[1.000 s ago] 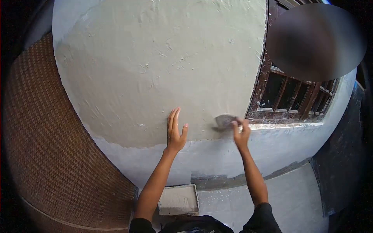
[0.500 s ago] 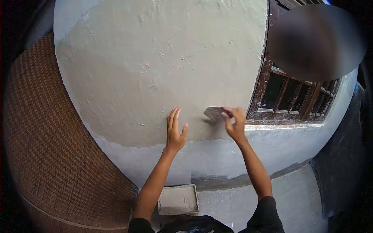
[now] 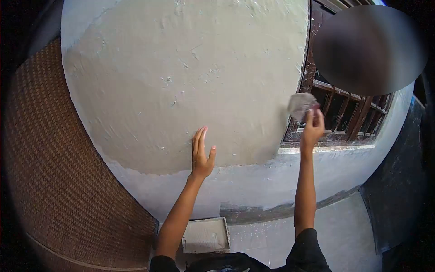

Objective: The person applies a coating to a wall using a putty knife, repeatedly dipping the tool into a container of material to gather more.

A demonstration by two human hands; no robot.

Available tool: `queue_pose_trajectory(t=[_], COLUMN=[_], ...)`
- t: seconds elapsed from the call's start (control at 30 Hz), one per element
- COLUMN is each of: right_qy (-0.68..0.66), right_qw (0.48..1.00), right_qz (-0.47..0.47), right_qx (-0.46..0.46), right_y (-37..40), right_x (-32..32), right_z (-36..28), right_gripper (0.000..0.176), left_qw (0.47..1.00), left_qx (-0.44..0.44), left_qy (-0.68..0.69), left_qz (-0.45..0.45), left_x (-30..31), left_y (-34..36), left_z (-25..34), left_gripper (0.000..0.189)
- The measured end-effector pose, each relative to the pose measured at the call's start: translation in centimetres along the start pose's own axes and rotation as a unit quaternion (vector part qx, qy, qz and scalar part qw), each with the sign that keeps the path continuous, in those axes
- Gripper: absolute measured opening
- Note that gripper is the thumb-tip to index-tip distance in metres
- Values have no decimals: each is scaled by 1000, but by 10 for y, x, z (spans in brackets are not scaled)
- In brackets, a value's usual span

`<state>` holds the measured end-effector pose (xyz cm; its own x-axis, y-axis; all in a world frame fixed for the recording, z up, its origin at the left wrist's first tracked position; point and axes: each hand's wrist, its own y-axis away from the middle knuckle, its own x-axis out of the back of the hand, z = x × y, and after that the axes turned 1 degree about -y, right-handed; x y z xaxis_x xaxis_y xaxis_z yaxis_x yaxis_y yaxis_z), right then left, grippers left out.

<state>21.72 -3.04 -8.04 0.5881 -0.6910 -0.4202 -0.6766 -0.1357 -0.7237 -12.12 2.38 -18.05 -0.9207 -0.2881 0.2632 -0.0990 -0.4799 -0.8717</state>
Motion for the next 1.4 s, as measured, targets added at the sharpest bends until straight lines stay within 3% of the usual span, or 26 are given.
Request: queue_pose_trajectory(t=[0.03, 0.07, 0.13, 0.2, 0.27, 0.33, 0.4, 0.5, 0.57, 0.63, 0.67, 0.7, 0.73, 0.8, 0.83, 0.9, 0.97, 1.0, 1.07, 1.1, 1.17, 1.2, 1.27, 1.3, 1.4], right_qy=[68, 2, 100, 159, 199, 175, 132, 24, 53, 137, 114, 157, 158, 216, 197, 188, 179, 59, 4, 3, 67, 30, 131, 137, 185], right_qw=[996, 992, 950, 912, 911, 948, 988, 1000, 990, 928, 909, 875, 875, 884, 910, 958, 974, 996, 999, 999, 993, 988, 942, 933, 919], right_qz=[-57, -119, -249, -345, -323, -199, -69, -2, -121, -291, -356, -399, -398, -355, -272, -149, 7, 28, 39, 39, -74, -104, -244, -301, -290], right_qx=[-10, 43, 158, 156, 160, 175, 44, -13, 56, 186, 185, 226, 226, 215, 245, 157, 140, 60, 14, 14, 55, 109, 189, 141, 193], right_y=[15, 35, 72, 99, 104, 87, 68, 62, 76, 99, 111, 119, 117, 104, 88, 50, 15, 1, -6, 0, 27, 45, 81, 97, 91], right_x=[-1, -13, -20, -23, -22, -20, -11, -8, -9, -16, -22, -25, -25, -26, -24, -13, 0, 7, 17, 15, 4, -8, -24, -31, -41], right_z=[4, 3, 14, 5, 20, 38, 36, 23, 28, 21, 16, 14, 15, 25, 34, 24, 22, 23, 20, 17, 10, 26, 5, 3, 4], right_gripper=[26, 24, 21, 20, 18, 18, 21, 21, 19, 18, 18, 18, 18, 19, 21, 20, 22, 22, 22, 22, 22, 21, 21, 22, 21], left_qw=[1000, 1000, 1000, 1000, 1000, 1000, 1000, 1000, 1000, 1000, 1000, 1000, 1000, 1000, 1000, 1000, 1000, 1000, 1000, 1000, 1000, 1000, 1000, 1000, 1000], left_qx=[0, 0, -2, -3, 1, -1, -4, 8, 1, 2, 4, 4, 4, 2, 0, 0, -2, -1, 0, -1, -1, -2, -6, -6, -9], left_qy=[1, 1, 5, 10, 4, -1, -5, 15, 3, 7, 10, 11, 12, 14, 10, 6, 6, 7, 11, 11, 15, 16, 3, 4, 12], left_qz=[-5, -12, -10, -8, -9, -6, -1, 3, 0, -7, -12, -13, -14, -16, -15, -13, -11, -12, -6, -6, -6, -6, -11, -13, -14], left_x=[-1, -1, -2, -2, 1, 3, 6, 8, 5, 1, -1, -2, -3, -3, -4, -4, -2, -3, -3, -3, -4, -5, -7, -8, -9], left_y=[0, 1, 1, 2, 4, 7, 7, 8, 6, 5, 5, 6, 6, 7, 9, 8, 10, 10, 8, 7, 5, 4, 3, 4, 3], left_z=[1, 2, 2, 2, 0, -7, -10, -10, -10, -7, -6, -4, -3, -4, -7, -10, -11, -10, -8, -8, -6, -4, -1, 1, 3], left_gripper=[58, 57, 58, 59, 59, 59, 59, 59, 59, 59, 60, 60, 60, 60, 59, 59, 58, 58, 58, 58, 58, 58, 58, 58, 59])
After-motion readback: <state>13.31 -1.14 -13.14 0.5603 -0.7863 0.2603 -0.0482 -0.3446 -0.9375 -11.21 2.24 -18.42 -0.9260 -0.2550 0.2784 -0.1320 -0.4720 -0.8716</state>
